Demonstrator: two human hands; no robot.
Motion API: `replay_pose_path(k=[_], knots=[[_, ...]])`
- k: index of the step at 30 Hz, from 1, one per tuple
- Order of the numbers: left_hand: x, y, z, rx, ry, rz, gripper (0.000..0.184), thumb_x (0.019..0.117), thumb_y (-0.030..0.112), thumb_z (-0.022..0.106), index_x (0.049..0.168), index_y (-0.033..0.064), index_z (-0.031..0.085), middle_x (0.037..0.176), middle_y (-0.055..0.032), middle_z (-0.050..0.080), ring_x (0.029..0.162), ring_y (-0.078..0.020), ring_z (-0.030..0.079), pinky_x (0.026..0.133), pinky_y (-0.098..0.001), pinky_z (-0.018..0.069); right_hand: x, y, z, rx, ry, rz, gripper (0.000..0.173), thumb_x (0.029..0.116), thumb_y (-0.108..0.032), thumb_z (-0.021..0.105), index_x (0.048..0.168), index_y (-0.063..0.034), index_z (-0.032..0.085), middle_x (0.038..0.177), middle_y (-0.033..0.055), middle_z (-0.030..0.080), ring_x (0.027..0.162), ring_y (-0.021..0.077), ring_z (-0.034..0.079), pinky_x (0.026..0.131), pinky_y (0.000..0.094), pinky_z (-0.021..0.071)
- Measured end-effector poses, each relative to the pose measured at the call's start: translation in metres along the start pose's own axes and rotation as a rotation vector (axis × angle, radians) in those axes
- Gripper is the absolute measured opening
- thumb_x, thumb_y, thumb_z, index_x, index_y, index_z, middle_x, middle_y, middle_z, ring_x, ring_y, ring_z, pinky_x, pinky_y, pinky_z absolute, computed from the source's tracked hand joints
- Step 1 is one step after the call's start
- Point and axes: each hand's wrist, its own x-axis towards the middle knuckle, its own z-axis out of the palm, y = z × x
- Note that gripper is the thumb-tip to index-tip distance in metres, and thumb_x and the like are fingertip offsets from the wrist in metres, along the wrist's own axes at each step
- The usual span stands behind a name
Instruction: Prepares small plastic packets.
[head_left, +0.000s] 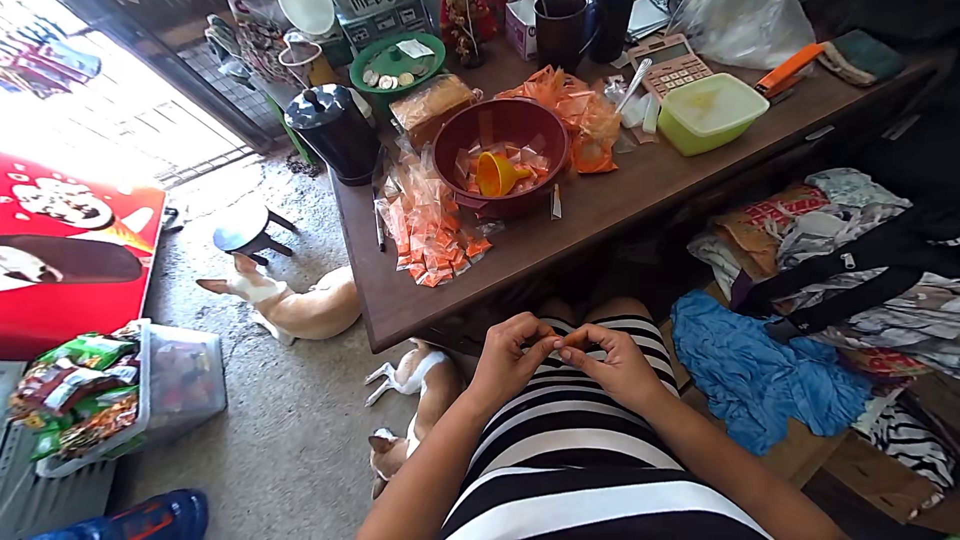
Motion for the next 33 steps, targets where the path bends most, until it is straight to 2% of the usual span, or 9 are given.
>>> replay_pose_path(k=[6,11,13,14,17,20,26,31,33], knots=[[0.003,-0.001,0.007,0.145,0.004,0.104,0.034,0.1046,0.022,0.058,0.080,-0.0009,0.065,0.075,-0.0062,0.057,0.074,-0.0086,0.057,0.070,-0.0202,0.0473,0.001,0.000,-0.001,0.045,-0.011,-0.003,0.014,0.0973,-0.015,0.067,0.102,-0.0024,0.071,0.095,-0.0025,0.071,0.089,-0.0008,0.066,0.086,0.0178,0.0550],[-0.001,-0.009,0.013,-0.003,0.107,0.152,0.057,0.1095,0.042,0.043,0.065,0.0059,0.048,0.063,-0.0011,0.045,0.061,-0.0041,0.048,0.057,-0.0178,0.0396,0.000,-0.003,-0.001,0.100,-0.003,-0.020,0.013,0.0982,-0.014,0.066,0.102,-0.0037,0.071,0.094,-0.0039,0.072,0.088,0.0003,0.066,0.085,0.0193,0.0558],[-0.003,-0.009,0.013,-0.114,0.102,0.089,0.063,0.1055,0.059,0.037,0.075,0.0080,0.056,0.071,0.0015,0.054,0.068,-0.0024,0.055,0.063,-0.0183,0.0465,-0.001,-0.005,0.000,0.183,0.031,0.012,0.010,0.0979,-0.012,0.066,0.103,-0.0048,0.071,0.093,-0.0046,0.072,0.086,0.0018,0.067,0.084,0.0210,0.0570],[-0.004,-0.009,0.014,-0.179,0.102,0.050,0.058,0.1016,0.062,0.046,0.084,0.0083,0.061,0.078,0.0031,0.059,0.073,-0.0009,0.058,0.067,-0.0179,0.0497,-0.001,-0.006,0.000,0.233,0.050,0.026,0.009,0.0979,-0.011,0.066,0.103,-0.0047,0.071,0.093,-0.0043,0.072,0.086,0.0027,0.068,0.083,0.0215,0.0573],[-0.008,-0.004,0.024,-0.346,0.131,-0.024,0.038,0.0910,0.036,0.078,0.108,0.0050,0.065,0.098,0.0024,0.066,0.084,-0.0029,0.064,0.076,-0.0221,0.0570,0.000,-0.009,0.002,0.337,0.116,0.049,0.008,0.0975,-0.006,0.066,0.104,-0.0039,0.071,0.092,-0.0027,0.072,0.085,0.0045,0.068,0.082,0.0222,0.0581],[-0.009,0.000,0.033,-0.387,0.196,-0.050,0.022,0.0920,0.017,0.076,0.108,0.0026,0.071,0.103,-0.0005,0.069,0.088,-0.0057,0.067,0.079,-0.0235,0.0592,-0.001,-0.008,0.004,0.377,0.160,0.035,0.008,0.0975,-0.006,0.066,0.104,-0.0037,0.071,0.094,-0.0020,0.073,0.086,0.0050,0.069,0.083,0.0229,0.0584],[-0.007,0.007,0.041,-0.383,0.271,-0.063,0.009,0.0942,0.006,0.071,0.101,0.0034,0.077,0.098,0.0000,0.070,0.090,-0.0059,0.068,0.082,-0.0234,0.0599,-0.003,-0.007,0.005,0.415,0.149,0.053,0.013,0.0959,-0.002,0.066,0.108,-0.0049,0.061,0.092,-0.0021,0.070,0.085,0.0063,0.069,0.083,0.0251,0.0593],[-0.004,0.011,0.033,-0.144,0.293,-0.003,0.007,0.0892,0.005,0.076,0.092,-0.0010,0.077,0.090,-0.0041,0.072,0.083,-0.0050,0.069,0.077,-0.0200,0.0595,-0.007,0.000,-0.004,-0.066,0.193,-0.248,0.025,0.0974,-0.024,0.068,0.115,-0.0068,0.062,0.130,0.0060,0.063,0.121,0.0092,0.059,0.100,0.0259,0.0511],[-0.004,0.013,0.032,-0.078,0.286,0.014,0.008,0.0880,0.007,0.077,0.089,-0.0015,0.077,0.087,-0.0049,0.072,0.080,-0.0044,0.068,0.075,-0.0186,0.0590,-0.007,-0.004,-0.007,-0.207,0.244,-0.363,0.020,0.0982,-0.024,0.067,0.112,-0.0108,0.063,0.132,0.0063,0.059,0.123,0.0084,0.058,0.102,0.0242,0.0508]])
